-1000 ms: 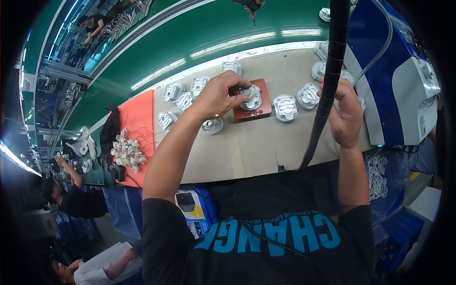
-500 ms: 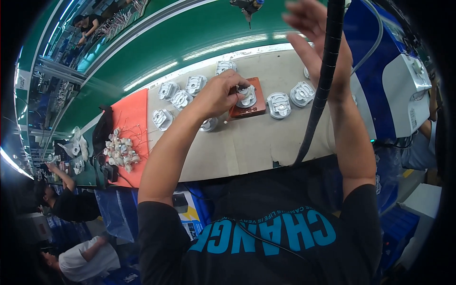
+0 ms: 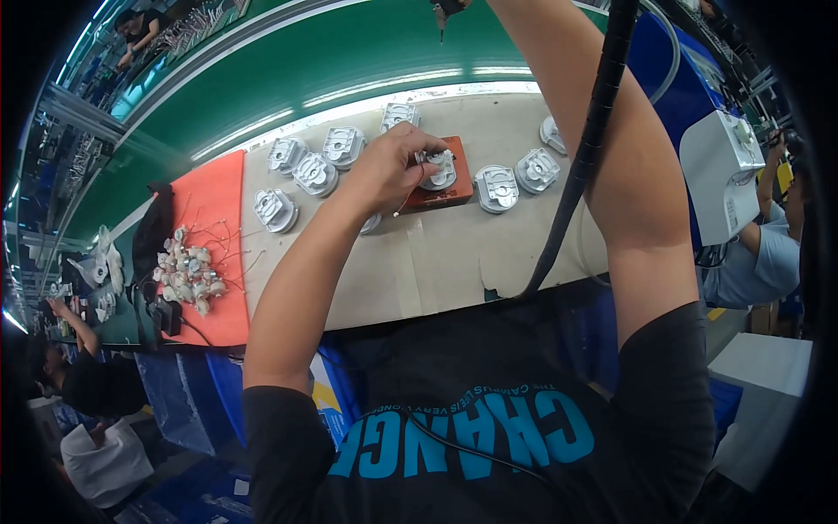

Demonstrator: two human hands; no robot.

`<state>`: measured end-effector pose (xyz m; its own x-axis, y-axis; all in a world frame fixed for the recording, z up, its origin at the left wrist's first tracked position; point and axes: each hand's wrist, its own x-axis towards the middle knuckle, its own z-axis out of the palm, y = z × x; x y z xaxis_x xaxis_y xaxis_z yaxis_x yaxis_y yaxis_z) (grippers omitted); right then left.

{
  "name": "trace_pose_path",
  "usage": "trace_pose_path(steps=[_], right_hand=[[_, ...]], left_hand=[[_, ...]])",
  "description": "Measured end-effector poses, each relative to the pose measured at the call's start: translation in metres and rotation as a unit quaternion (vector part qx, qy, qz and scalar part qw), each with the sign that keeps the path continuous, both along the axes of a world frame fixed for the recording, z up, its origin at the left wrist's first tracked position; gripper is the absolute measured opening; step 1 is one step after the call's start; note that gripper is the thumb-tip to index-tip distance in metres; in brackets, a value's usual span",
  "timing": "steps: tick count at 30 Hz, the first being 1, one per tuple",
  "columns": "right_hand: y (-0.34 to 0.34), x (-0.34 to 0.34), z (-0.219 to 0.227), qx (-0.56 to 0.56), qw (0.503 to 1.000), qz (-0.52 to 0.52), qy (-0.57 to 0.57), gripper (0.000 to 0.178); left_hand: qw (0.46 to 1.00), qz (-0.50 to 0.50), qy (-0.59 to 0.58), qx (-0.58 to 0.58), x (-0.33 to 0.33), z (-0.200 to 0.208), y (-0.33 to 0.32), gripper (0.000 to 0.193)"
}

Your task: The person assembles electronic components by hand, placing them into a specialized fixture, then fastening them together with a powered screwdriver to create finished parts.

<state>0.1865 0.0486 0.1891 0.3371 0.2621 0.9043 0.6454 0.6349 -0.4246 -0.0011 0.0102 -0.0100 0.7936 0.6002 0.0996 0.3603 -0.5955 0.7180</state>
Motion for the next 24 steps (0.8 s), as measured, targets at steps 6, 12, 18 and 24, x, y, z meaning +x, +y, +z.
trace_pose_path(steps=[6,12,18,24], right_hand=[[-0.029,0.006,-0.013,0.002,0.999,0.018,0.035,0.026],[-0.071,-0.012,-0.074,-0.050,0.991,0.099,0.081,0.040],[-0.086,-0.018,-0.093,-0.077,0.987,0.112,0.086,0.044],[-0.081,-0.021,-0.099,-0.060,0.988,0.126,0.069,0.041]], left_hand=[[1.000,0.009,0.001,-0.020,0.006,-0.003,-0.001,0.031],[0.999,0.031,-0.024,-0.004,-0.001,-0.011,-0.002,0.032],[0.999,0.026,-0.032,-0.012,0.001,-0.014,-0.002,0.032],[0.998,0.026,-0.048,-0.008,0.000,-0.014,-0.004,0.032]])
